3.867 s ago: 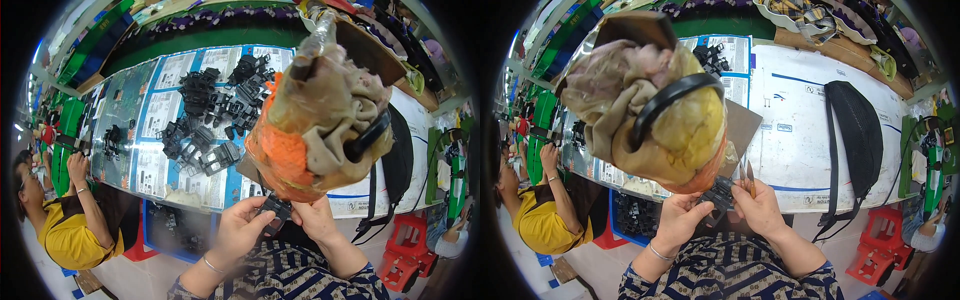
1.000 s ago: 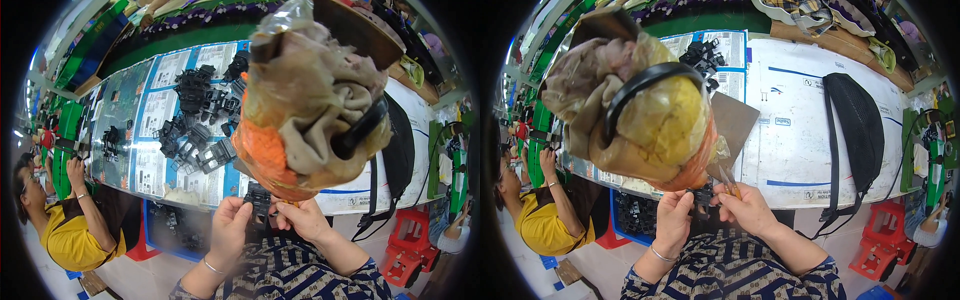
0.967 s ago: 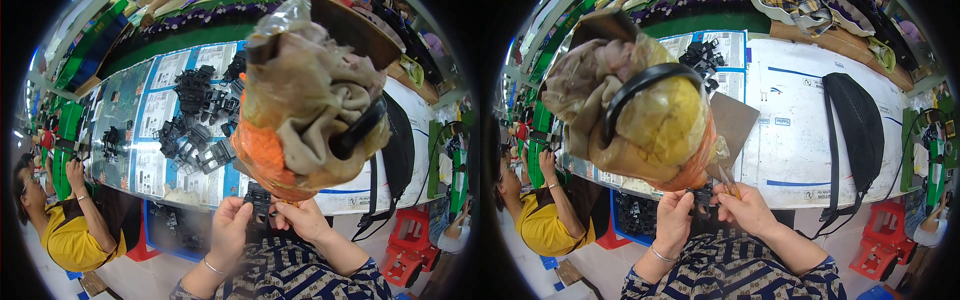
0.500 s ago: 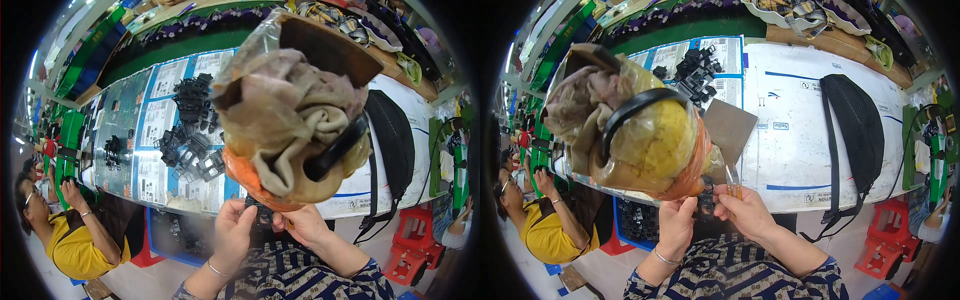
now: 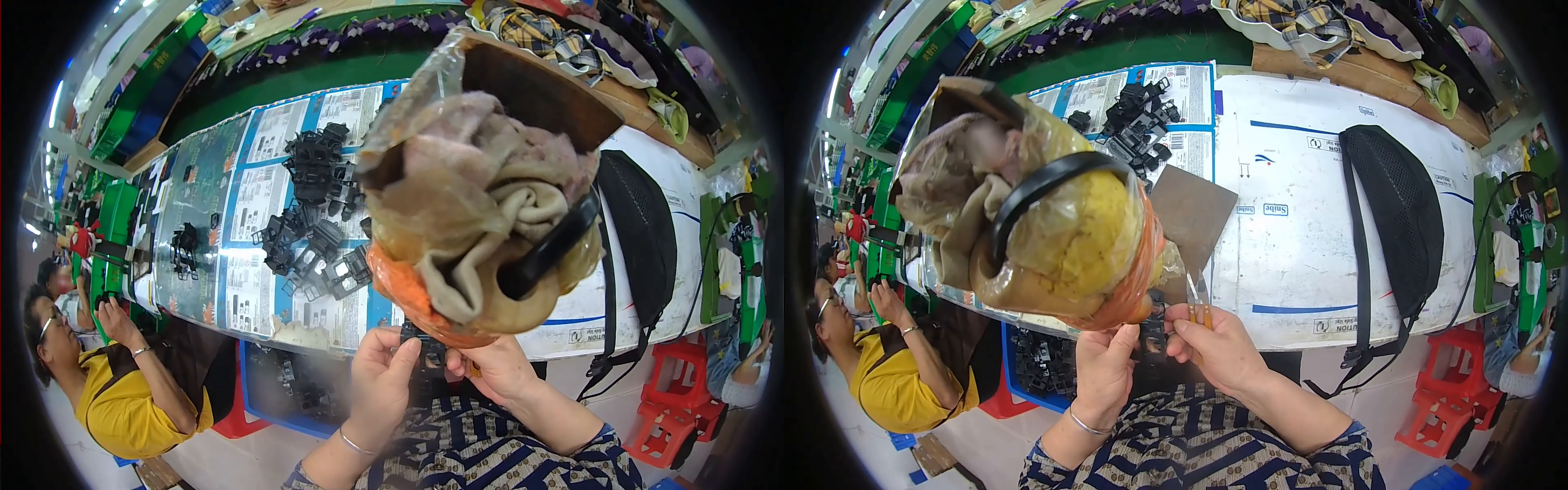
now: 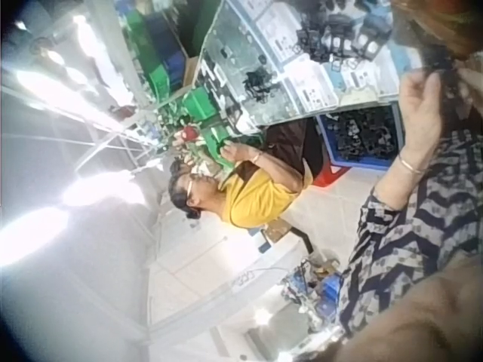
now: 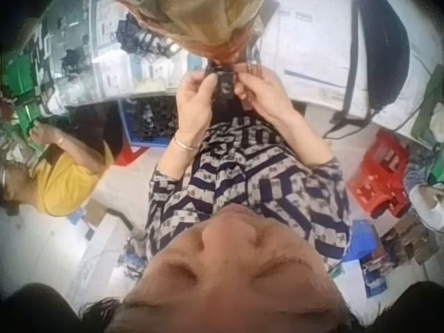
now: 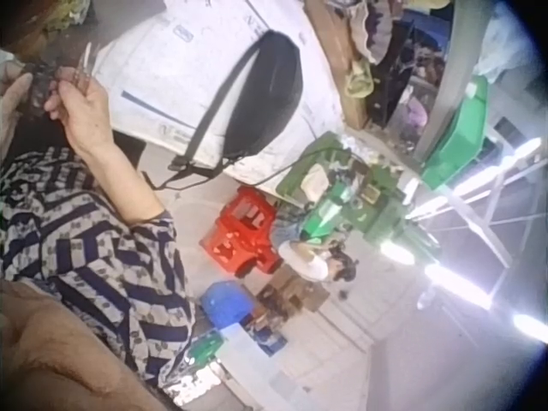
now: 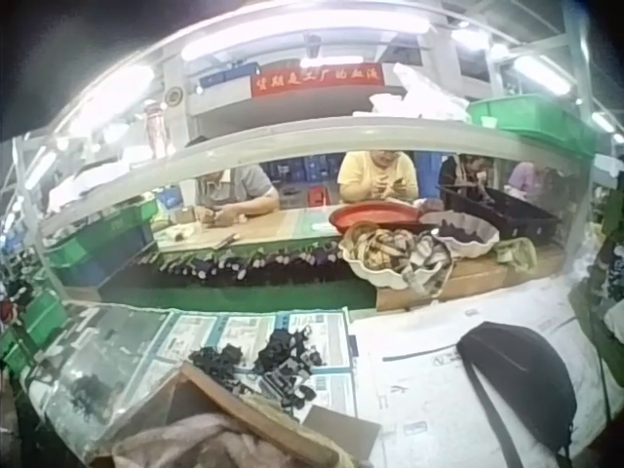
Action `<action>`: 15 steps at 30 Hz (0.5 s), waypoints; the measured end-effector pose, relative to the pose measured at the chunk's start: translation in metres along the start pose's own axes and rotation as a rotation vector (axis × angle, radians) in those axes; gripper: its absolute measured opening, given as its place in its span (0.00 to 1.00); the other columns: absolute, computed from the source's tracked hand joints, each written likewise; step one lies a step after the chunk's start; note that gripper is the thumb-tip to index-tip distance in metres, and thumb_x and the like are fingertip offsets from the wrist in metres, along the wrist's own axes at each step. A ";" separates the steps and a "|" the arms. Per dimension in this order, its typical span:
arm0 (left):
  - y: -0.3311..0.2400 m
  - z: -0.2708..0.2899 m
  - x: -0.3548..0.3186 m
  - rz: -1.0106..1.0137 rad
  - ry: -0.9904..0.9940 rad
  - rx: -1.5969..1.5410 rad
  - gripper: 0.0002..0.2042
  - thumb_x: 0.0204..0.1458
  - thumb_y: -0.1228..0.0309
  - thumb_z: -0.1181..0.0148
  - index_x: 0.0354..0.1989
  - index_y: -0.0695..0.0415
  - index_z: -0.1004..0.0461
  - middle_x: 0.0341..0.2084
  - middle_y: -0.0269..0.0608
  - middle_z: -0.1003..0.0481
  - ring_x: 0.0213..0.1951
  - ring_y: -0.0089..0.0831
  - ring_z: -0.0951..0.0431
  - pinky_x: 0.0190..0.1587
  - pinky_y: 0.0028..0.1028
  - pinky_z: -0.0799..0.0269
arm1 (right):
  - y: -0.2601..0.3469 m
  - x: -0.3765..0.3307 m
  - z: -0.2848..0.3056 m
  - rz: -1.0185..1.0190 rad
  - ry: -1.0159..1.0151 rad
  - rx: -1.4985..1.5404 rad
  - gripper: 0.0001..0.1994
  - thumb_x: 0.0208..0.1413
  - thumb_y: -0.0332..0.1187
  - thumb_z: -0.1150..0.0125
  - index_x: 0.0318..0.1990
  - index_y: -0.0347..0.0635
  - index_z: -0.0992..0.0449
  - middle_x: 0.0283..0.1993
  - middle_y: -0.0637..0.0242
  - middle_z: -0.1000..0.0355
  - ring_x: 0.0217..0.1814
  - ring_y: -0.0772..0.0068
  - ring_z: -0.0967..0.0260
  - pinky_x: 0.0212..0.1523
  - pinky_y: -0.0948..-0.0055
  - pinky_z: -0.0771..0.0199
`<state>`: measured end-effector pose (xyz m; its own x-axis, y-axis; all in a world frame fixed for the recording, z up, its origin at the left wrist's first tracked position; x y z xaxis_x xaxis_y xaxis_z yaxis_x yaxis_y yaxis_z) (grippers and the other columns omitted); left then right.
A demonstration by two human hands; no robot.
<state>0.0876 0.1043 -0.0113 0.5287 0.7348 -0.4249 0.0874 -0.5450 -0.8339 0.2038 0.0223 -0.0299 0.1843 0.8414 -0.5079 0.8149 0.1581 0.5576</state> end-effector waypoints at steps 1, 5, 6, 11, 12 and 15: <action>0.001 0.000 0.000 0.001 0.002 -0.005 0.03 0.52 0.79 0.48 0.32 0.60 0.36 0.32 0.35 0.31 0.29 0.15 0.34 0.33 0.16 0.36 | 0.000 0.000 0.000 0.002 -0.001 -0.002 0.11 0.55 0.25 0.52 0.45 0.29 0.33 0.38 0.61 0.33 0.30 0.77 0.33 0.30 0.80 0.35; 0.002 0.001 0.001 -0.013 0.001 -0.010 0.03 0.52 0.79 0.48 0.32 0.60 0.36 0.32 0.35 0.31 0.29 0.15 0.35 0.33 0.16 0.37 | 0.000 0.000 0.000 0.006 -0.003 -0.010 0.11 0.55 0.25 0.52 0.45 0.29 0.33 0.38 0.61 0.33 0.30 0.77 0.33 0.30 0.80 0.35; 0.002 0.001 0.001 -0.013 0.006 -0.001 0.03 0.52 0.79 0.48 0.32 0.60 0.36 0.32 0.35 0.31 0.30 0.15 0.34 0.33 0.16 0.37 | 0.000 0.000 0.000 0.007 -0.002 -0.007 0.11 0.55 0.25 0.52 0.45 0.30 0.33 0.37 0.61 0.33 0.30 0.77 0.33 0.30 0.80 0.35; -0.001 -0.001 0.000 0.000 0.017 -0.026 0.03 0.53 0.79 0.49 0.33 0.61 0.36 0.34 0.38 0.30 0.32 0.18 0.32 0.36 0.18 0.34 | 0.001 -0.002 0.000 -0.008 -0.016 -0.008 0.11 0.56 0.25 0.52 0.44 0.30 0.33 0.37 0.61 0.32 0.29 0.76 0.33 0.30 0.80 0.35; -0.001 -0.001 0.000 0.002 0.021 -0.023 0.03 0.53 0.79 0.49 0.33 0.62 0.36 0.34 0.40 0.30 0.32 0.19 0.31 0.37 0.19 0.33 | 0.000 -0.002 0.000 -0.011 -0.015 -0.003 0.10 0.55 0.25 0.52 0.44 0.30 0.33 0.37 0.61 0.32 0.29 0.76 0.33 0.30 0.80 0.35; -0.002 -0.002 0.000 0.001 0.024 -0.026 0.03 0.53 0.79 0.49 0.33 0.63 0.37 0.35 0.42 0.29 0.33 0.21 0.29 0.38 0.21 0.31 | 0.000 -0.002 0.000 -0.018 -0.020 0.002 0.10 0.55 0.25 0.52 0.44 0.30 0.33 0.36 0.61 0.32 0.29 0.76 0.33 0.30 0.80 0.35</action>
<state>0.0889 0.1044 -0.0088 0.5487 0.7246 -0.4169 0.1086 -0.5562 -0.8239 0.2036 0.0204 -0.0292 0.1805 0.8278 -0.5312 0.8191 0.1725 0.5471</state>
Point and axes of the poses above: each hand's wrist, its own x-axis towards the middle knuckle, its own z-axis out of the back of the hand, y = z × x, the point moved 4 cm from there along x, towards the middle knuckle
